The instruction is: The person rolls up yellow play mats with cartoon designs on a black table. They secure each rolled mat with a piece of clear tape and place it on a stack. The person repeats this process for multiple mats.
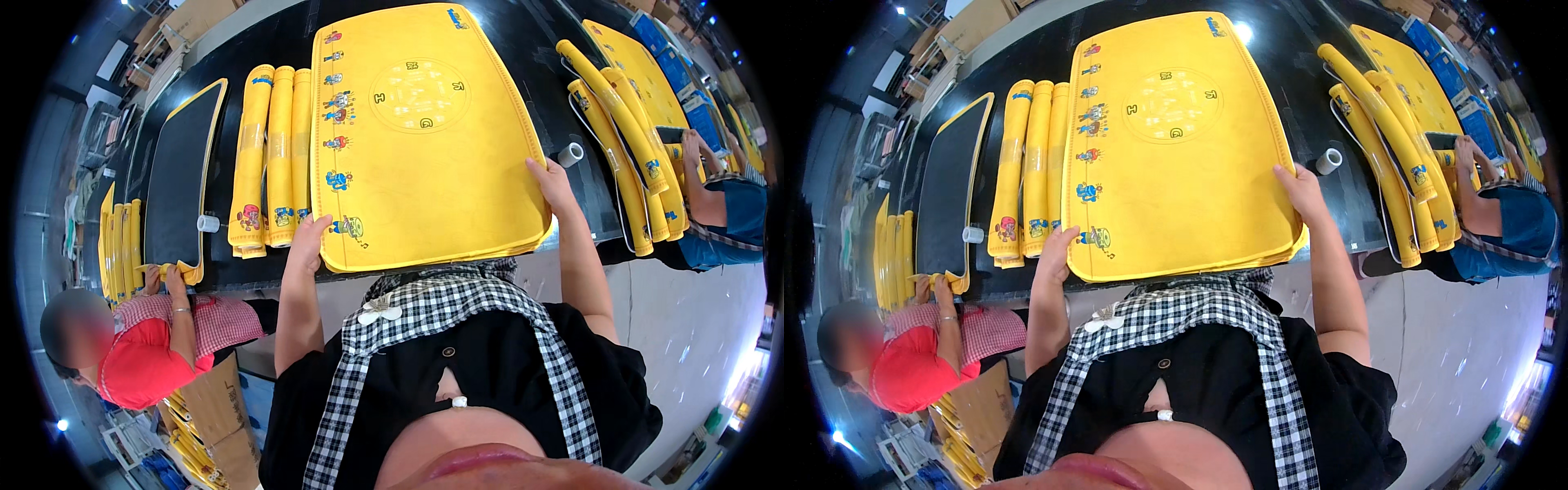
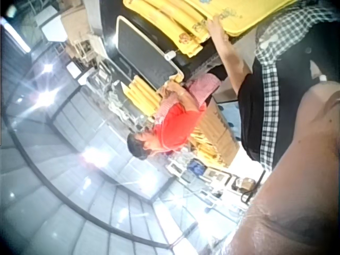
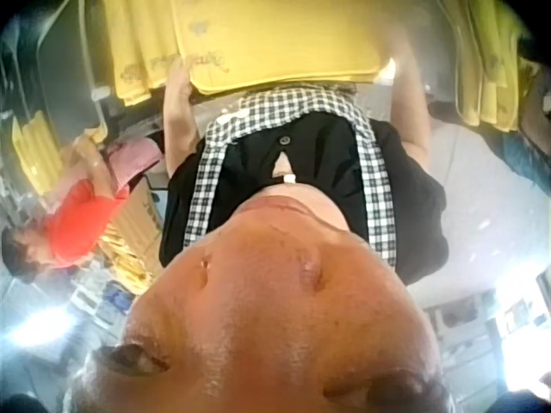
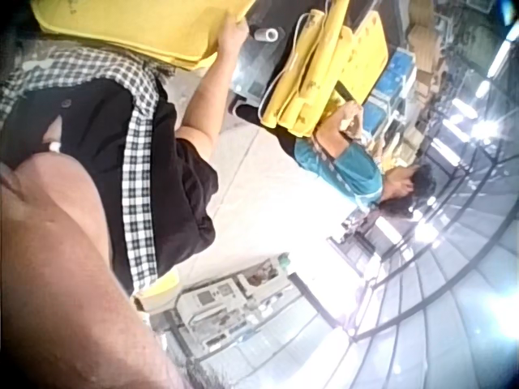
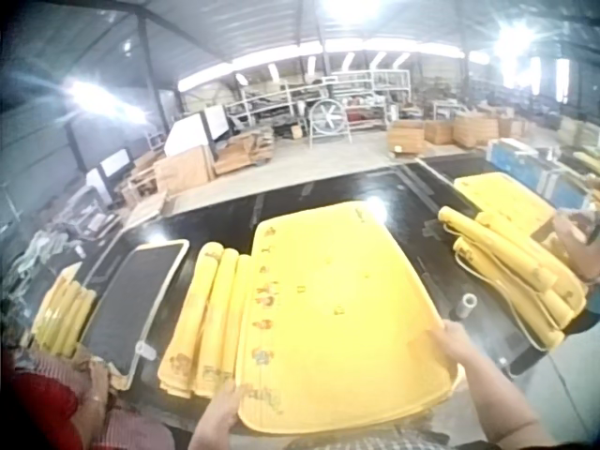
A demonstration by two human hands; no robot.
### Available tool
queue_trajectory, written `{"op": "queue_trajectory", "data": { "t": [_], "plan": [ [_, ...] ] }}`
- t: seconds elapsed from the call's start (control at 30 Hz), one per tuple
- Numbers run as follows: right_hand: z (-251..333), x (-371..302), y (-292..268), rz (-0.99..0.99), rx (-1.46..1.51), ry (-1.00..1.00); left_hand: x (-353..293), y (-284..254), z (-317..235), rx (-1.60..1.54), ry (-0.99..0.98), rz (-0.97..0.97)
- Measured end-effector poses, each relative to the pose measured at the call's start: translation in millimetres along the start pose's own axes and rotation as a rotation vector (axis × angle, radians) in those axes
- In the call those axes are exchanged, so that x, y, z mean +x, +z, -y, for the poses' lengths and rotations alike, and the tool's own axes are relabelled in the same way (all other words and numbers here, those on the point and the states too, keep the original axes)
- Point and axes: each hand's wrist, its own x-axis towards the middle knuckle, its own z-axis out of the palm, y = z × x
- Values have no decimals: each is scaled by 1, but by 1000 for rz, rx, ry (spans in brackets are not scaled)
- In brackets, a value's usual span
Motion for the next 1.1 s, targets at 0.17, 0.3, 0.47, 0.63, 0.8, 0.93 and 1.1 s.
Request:
{"op": "queue_trajectory", "data": {
  "t": [0.17, 0.3, 0.47, 0.63, 0.8, 0.93, 1.1],
  "plan": [
    [43, 0, 9, 15, 411, 55, -8, 13, -15, -75, -19, 52],
    [54, 12, 9, 21, 647, 263, 18, 12, -26, -121, -118, 26],
    [69, 33, 2, 125, 728, 210, 80, 20, -48, -208, -58, 67],
    [123, 67, -23, -6, 717, -18, 150, 96, -49, 274, 293, -265],
    [251, 94, 14, 1, 685, -208, 254, 132, -42, 545, 367, -33],
    [349, 58, 56, 96, 470, -446, 241, 285, -24, 1052, 471, 223],
    [325, 14, 226, 700, -297, -671, 130, 263, -90, 863, 790, 479]
  ]
}}
